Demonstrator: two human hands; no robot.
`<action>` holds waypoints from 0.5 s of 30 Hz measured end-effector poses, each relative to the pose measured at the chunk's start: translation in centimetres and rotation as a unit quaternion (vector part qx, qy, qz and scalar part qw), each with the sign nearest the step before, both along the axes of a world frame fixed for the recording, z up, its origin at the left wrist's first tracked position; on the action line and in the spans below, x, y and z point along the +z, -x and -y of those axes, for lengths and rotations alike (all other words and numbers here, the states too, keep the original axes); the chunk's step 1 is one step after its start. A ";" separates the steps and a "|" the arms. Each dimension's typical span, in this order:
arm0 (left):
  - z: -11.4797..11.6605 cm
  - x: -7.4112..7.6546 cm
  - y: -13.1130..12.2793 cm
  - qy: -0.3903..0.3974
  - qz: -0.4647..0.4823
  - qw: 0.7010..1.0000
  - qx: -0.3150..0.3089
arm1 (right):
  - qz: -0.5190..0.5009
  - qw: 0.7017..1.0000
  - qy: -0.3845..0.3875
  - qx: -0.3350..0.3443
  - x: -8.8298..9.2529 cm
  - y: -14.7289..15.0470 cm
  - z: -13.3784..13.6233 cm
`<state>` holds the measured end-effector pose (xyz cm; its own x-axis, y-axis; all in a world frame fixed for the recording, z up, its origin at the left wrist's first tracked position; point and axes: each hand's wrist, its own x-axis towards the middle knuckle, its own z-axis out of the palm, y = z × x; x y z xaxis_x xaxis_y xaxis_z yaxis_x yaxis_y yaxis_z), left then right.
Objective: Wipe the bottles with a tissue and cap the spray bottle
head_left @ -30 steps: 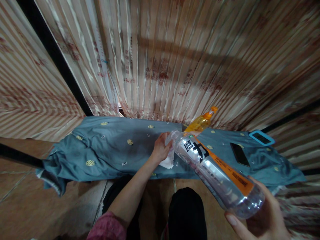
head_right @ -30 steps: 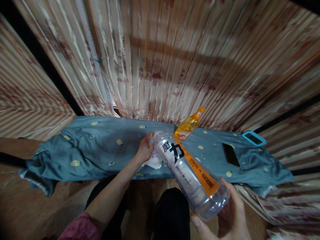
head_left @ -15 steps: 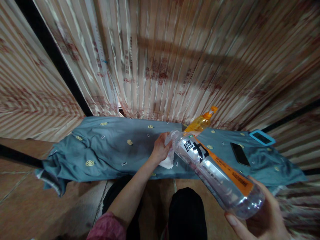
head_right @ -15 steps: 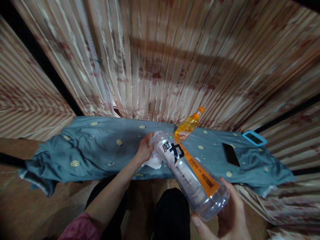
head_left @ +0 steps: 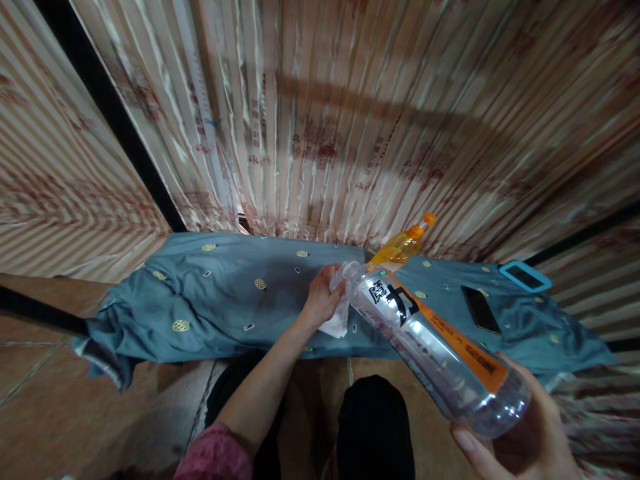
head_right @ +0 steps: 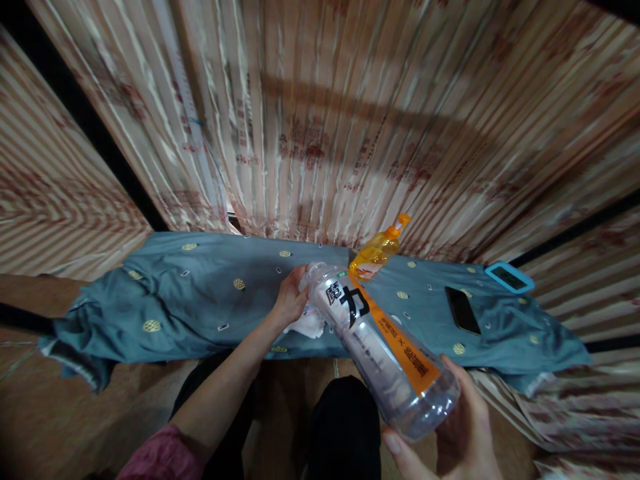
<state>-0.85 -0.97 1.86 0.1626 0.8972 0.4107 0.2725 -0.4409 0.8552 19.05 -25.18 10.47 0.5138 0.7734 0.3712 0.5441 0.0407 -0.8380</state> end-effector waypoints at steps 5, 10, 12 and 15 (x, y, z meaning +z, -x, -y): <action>0.0 0.1 -0.1 0.007 -0.005 1.000 0.009 | -0.039 0.999 0.006 -0.036 1.5 2.7 -0.4; 0.0 0.0 0.0 0.002 -0.004 1.000 0.006 | -0.046 0.998 0.004 -0.040 1.6 2.8 -0.5; 0.0 0.0 0.0 -0.002 -0.001 1.000 0.005 | -0.042 0.998 0.005 -0.036 1.5 2.7 -0.4; 0.0 0.1 0.0 0.002 -0.005 1.000 0.006 | -0.032 0.999 0.004 -0.034 1.4 2.6 -0.4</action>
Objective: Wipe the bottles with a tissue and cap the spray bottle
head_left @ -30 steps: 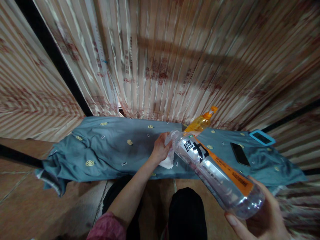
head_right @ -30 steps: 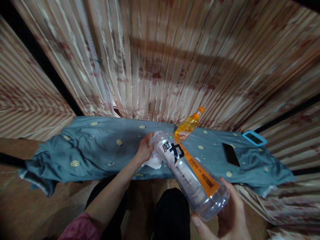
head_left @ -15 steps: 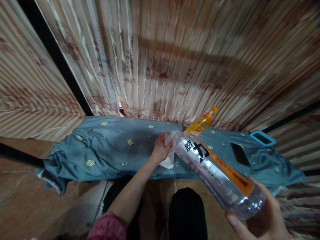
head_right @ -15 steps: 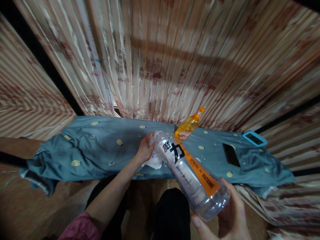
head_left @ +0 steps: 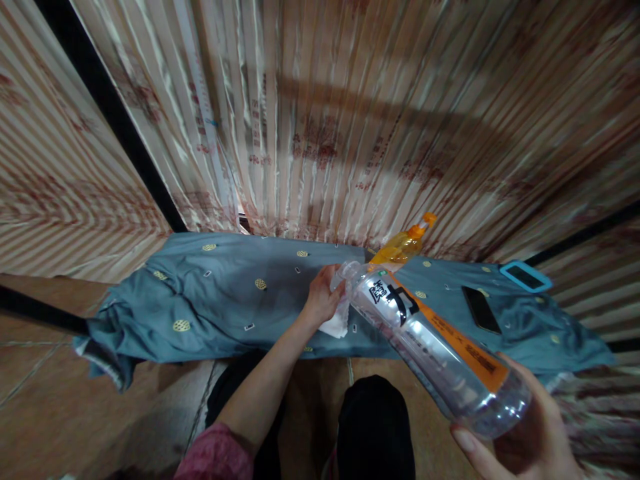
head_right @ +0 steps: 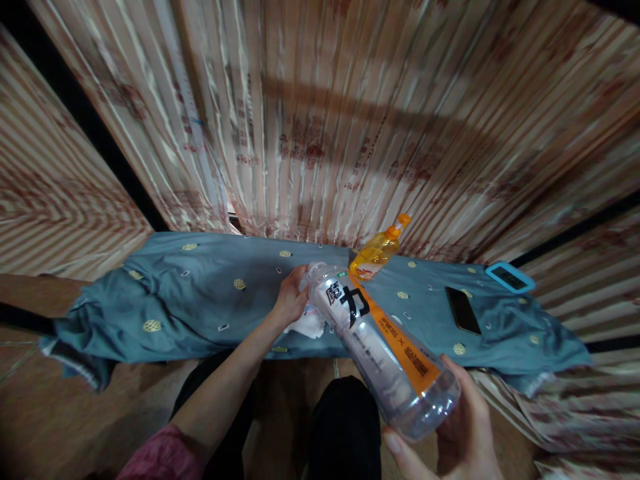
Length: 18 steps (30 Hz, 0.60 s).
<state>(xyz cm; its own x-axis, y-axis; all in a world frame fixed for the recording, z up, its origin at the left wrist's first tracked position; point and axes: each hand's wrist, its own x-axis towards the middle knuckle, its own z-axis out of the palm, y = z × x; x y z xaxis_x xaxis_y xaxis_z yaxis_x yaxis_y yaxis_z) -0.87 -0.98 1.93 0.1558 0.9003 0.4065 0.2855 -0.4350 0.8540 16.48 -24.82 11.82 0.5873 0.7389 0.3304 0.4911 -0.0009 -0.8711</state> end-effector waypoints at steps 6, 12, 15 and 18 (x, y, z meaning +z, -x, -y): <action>0.0 0.0 0.0 0.002 -0.002 1.000 -0.002 | 0.037 0.999 -0.001 0.027 -1.3 -2.1 0.3; -0.1 -0.3 0.0 -0.019 0.001 1.000 -0.005 | 0.009 1.000 0.000 0.011 -0.7 -1.1 0.1; -0.1 -0.3 0.0 -0.013 -0.005 1.000 -0.006 | 0.008 1.000 -0.008 0.004 -0.4 -0.6 0.0; -0.1 -0.1 0.0 -0.007 -0.007 1.000 -0.003 | 0.014 1.000 -0.008 0.019 -0.5 -0.8 0.0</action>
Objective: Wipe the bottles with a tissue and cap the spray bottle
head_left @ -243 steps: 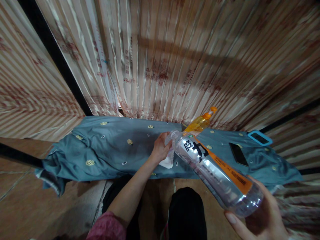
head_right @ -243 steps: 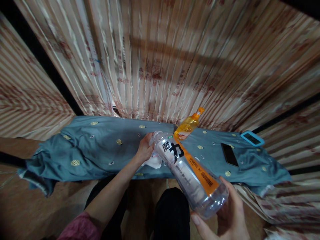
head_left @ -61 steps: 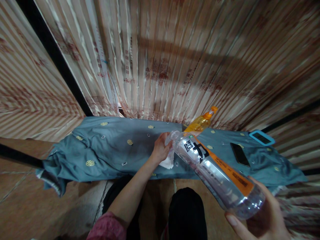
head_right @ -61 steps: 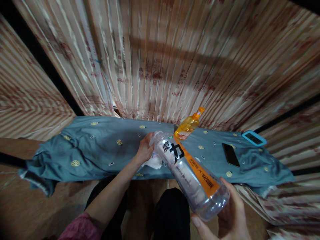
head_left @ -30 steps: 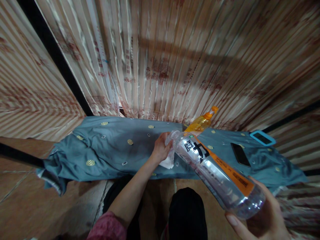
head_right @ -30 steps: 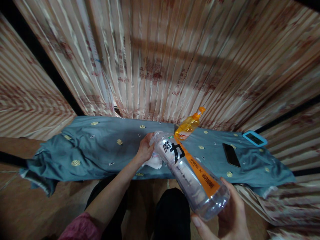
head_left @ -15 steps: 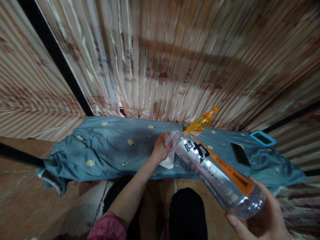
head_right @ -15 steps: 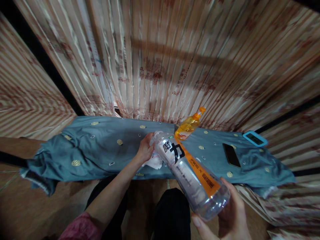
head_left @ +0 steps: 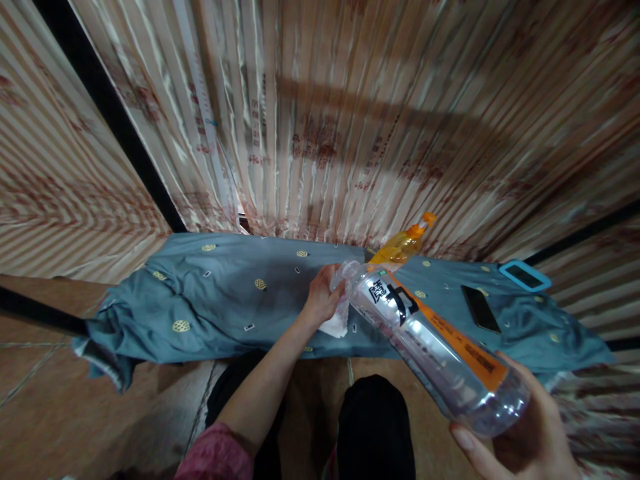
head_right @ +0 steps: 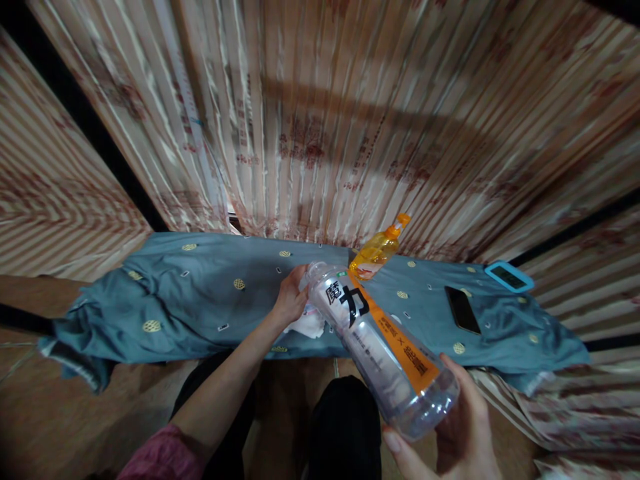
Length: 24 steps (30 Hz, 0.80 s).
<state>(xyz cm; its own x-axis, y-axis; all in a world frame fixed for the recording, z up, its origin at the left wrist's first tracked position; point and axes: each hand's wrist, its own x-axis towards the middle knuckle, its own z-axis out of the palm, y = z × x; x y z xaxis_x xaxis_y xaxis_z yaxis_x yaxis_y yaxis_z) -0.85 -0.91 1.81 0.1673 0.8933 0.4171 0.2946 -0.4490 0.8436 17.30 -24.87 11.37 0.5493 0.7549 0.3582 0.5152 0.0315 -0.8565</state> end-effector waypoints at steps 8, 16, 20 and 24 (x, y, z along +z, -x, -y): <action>-0.1 -0.1 -0.1 -0.003 0.001 1.000 0.000 | -0.007 1.000 -0.012 -0.003 -0.4 -0.3 0.0; -0.2 -0.3 -0.1 -0.007 0.005 1.000 0.000 | 0.029 0.999 -0.010 0.019 -1.3 -1.9 0.3; -0.1 -0.4 -0.1 -0.006 0.005 1.000 0.009 | 0.072 0.995 -0.016 0.068 -1.8 -3.4 0.4; -0.2 -0.4 -0.1 -0.004 0.009 1.000 0.005 | 0.081 0.993 -0.019 0.086 -2.1 -4.2 0.4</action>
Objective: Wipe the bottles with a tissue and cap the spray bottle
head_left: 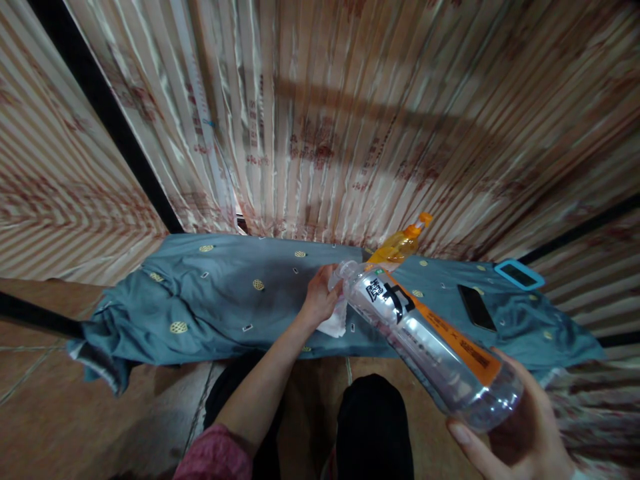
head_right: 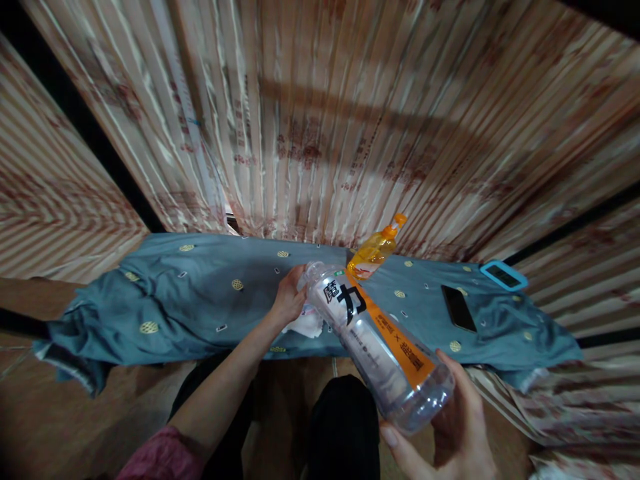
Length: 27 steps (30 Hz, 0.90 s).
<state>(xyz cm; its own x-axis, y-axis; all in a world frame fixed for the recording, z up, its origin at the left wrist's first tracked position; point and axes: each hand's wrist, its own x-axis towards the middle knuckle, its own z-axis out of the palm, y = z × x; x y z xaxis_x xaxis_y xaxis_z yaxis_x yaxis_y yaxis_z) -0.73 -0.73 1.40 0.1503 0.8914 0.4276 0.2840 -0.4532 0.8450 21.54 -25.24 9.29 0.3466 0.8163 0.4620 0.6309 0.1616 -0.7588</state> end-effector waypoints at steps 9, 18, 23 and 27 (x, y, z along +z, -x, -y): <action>0.0 0.0 -0.1 -0.013 0.007 1.000 -0.001 | -0.048 0.998 0.006 -0.033 0.4 1.2 0.1; -0.1 0.2 0.0 -0.006 -0.003 1.000 -0.006 | -0.044 0.999 0.014 -0.017 -0.1 0.3 0.1; 0.0 0.1 0.0 -0.006 -0.004 1.000 0.003 | -0.068 0.997 0.018 -0.042 0.6 1.7 0.0; 0.0 0.1 0.0 -0.011 -0.001 1.000 -0.003 | -0.081 0.994 0.018 -0.068 0.7 2.1 -0.1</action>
<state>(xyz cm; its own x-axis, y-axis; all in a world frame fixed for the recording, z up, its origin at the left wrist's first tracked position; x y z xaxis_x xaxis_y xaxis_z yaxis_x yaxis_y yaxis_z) -0.72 -0.72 1.47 0.1559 0.8811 0.4464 0.2837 -0.4729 0.8342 19.49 -25.19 10.03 0.5226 0.7716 0.3626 0.5138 0.0543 -0.8562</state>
